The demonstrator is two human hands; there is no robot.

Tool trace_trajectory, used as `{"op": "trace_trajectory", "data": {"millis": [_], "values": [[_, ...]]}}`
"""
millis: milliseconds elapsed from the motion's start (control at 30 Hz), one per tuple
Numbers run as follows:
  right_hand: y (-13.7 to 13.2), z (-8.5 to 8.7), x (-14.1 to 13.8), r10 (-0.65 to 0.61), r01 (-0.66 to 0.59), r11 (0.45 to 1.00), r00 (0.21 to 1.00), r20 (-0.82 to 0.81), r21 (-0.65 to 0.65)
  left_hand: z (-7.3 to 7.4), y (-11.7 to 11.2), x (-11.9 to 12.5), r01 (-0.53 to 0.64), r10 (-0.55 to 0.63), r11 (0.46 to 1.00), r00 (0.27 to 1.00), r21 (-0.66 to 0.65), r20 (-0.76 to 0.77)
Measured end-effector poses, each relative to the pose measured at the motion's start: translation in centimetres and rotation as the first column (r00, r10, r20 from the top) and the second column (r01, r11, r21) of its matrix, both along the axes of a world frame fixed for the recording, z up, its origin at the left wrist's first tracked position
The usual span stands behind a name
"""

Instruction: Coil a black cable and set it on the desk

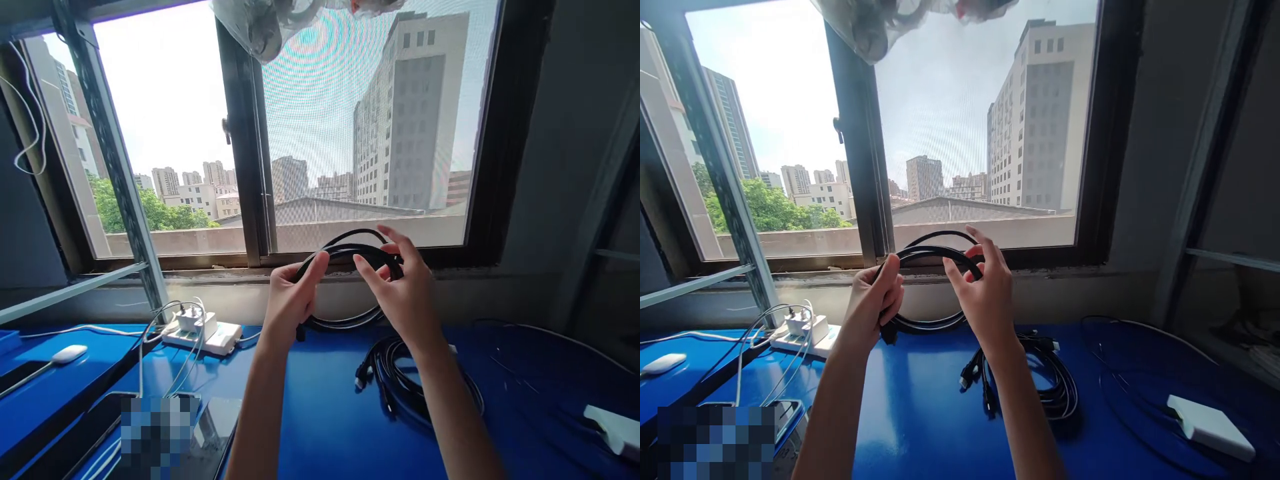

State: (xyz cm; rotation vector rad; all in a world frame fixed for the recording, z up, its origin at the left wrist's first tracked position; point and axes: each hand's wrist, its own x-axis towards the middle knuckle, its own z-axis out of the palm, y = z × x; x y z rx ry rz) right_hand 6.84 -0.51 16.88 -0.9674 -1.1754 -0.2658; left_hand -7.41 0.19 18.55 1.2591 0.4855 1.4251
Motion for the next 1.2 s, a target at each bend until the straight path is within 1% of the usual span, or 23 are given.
{"op": "trace_trajectory", "data": {"millis": [100, 167, 200, 233, 300, 333, 367, 433, 500, 567, 667, 733, 767, 833, 900, 967, 1033, 1100, 1133, 1200], "values": [[1.2, -0.8, 0.0, -0.116, 0.118, 0.991, 0.993, 0.038, -0.062, 0.5, -1.0, -0.1, -0.088, 0.093, 0.992, 0.995, 0.088, -0.046], [1.4, -1.0, 0.0, -0.14, 0.148, 0.981, 0.988, 0.064, -0.124, 0.7, -1.2, -0.2, -0.144, 0.152, 0.98, 0.987, 0.139, -0.05], [1.4, -1.0, 0.0, -0.12, 0.13, 0.979, 0.99, 0.068, -0.16, 0.7, -1.2, -0.3, -0.176, 0.184, 0.971, 0.982, 0.165, -0.038], [1.2, -1.0, 0.0, -0.073, 0.085, 0.976, 0.995, 0.067, -0.199, 0.7, -1.1, -0.3, -0.207, 0.214, 0.96, 0.977, 0.188, -0.018], [0.6, -0.7, -0.2, 0.056, -0.04, 0.964, 0.997, 0.055, -0.262, 0.6, -0.7, -0.4, -0.264, 0.262, 0.939, 0.964, 0.221, 0.041], [0.2, -0.5, -0.3, 0.105, -0.089, 0.959, 0.993, 0.047, -0.27, 0.5, -0.6, -0.3, -0.288, 0.277, 0.93, 0.958, 0.229, 0.079], [-0.2, -0.2, -0.6, 0.133, -0.119, 0.959, 0.99, 0.04, -0.257, 0.5, -0.4, -0.3, -0.306, 0.285, 0.924, 0.951, 0.23, 0.121], [-1.0, 0.2, -1.2, 0.131, -0.127, 0.975, 0.991, 0.011, -0.181, 0.5, -0.4, -0.1, -0.325, 0.283, 0.923, 0.936, 0.208, 0.208], [-1.8, 0.5, -1.9, 0.126, -0.128, 0.988, 0.992, -0.034, -0.088, 0.6, -0.4, 0.2, -0.319, 0.266, 0.934, 0.922, 0.161, 0.282], [-2.6, 0.9, -2.6, 0.134, -0.135, 0.99, 0.99, -0.047, -0.026, 0.7, -0.5, 0.3, -0.295, 0.249, 0.951, 0.909, 0.094, 0.333], [-3.6, 1.4, -3.3, 0.086, -0.087, 0.996, 0.996, 0.038, 0.017, 1.0, -0.6, 0.2, -0.247, 0.223, 0.969, 0.9, 0.016, 0.374], [-4.0, 1.5, -3.3, 0.056, -0.059, 0.998, 0.994, 0.091, 0.033, 0.9, -0.6, 0.1, -0.24, 0.211, 0.97, 0.894, 0.025, 0.396], [-4.0, 1.5, -3.3, 0.062, -0.066, 0.997, 0.993, 0.099, 0.03, 0.9, -0.6, 0.0, -0.248, 0.207, 0.968, 0.89, 0.05, 0.406], [-3.9, 1.3, -3.1, 0.119, -0.118, 0.993, 0.989, 0.085, -0.013, 0.7, -0.6, 0.0, -0.278, 0.202, 0.952, 0.884, 0.127, 0.422], [-3.6, 0.9, -2.8, 0.195, -0.188, 0.978, 0.979, 0.068, -0.087, 0.5, -0.6, 0.0, -0.321, 0.212, 0.928, 0.872, 0.189, 0.441], [-3.5, 0.7, -2.5, 0.246, -0.235, 0.96, 0.967, 0.063, -0.152, 0.4, -0.7, 0.1, -0.375, 0.242, 0.904, 0.847, 0.208, 0.473], [-3.7, 0.7, -2.4, 0.263, -0.249, 0.952, 0.963, 0.056, -0.18, 0.3, -0.8, 0.3, -0.416, 0.272, 0.886, 0.823, 0.204, 0.498], [-3.9, 0.9, -2.6, 0.302, -0.297, 0.94, 0.953, 0.006, -0.167, 0.4, -1.0, 0.3, -0.422, 0.276, 0.882, 0.823, 0.209, 0.497], [-4.1, 1.1, -2.8, 0.339, -0.342, 0.93, 0.94, -0.041, -0.137, 0.4, -1.1, 0.3, -0.41, 0.268, 0.887, 0.831, 0.212, 0.487], [-4.4, 1.3, -3.5, 0.423, -0.431, 0.902, 0.895, -0.139, -0.032, 0.5, -1.4, 0.1, -0.369, 0.245, 0.907, 0.853, 0.2, 0.461]]}}
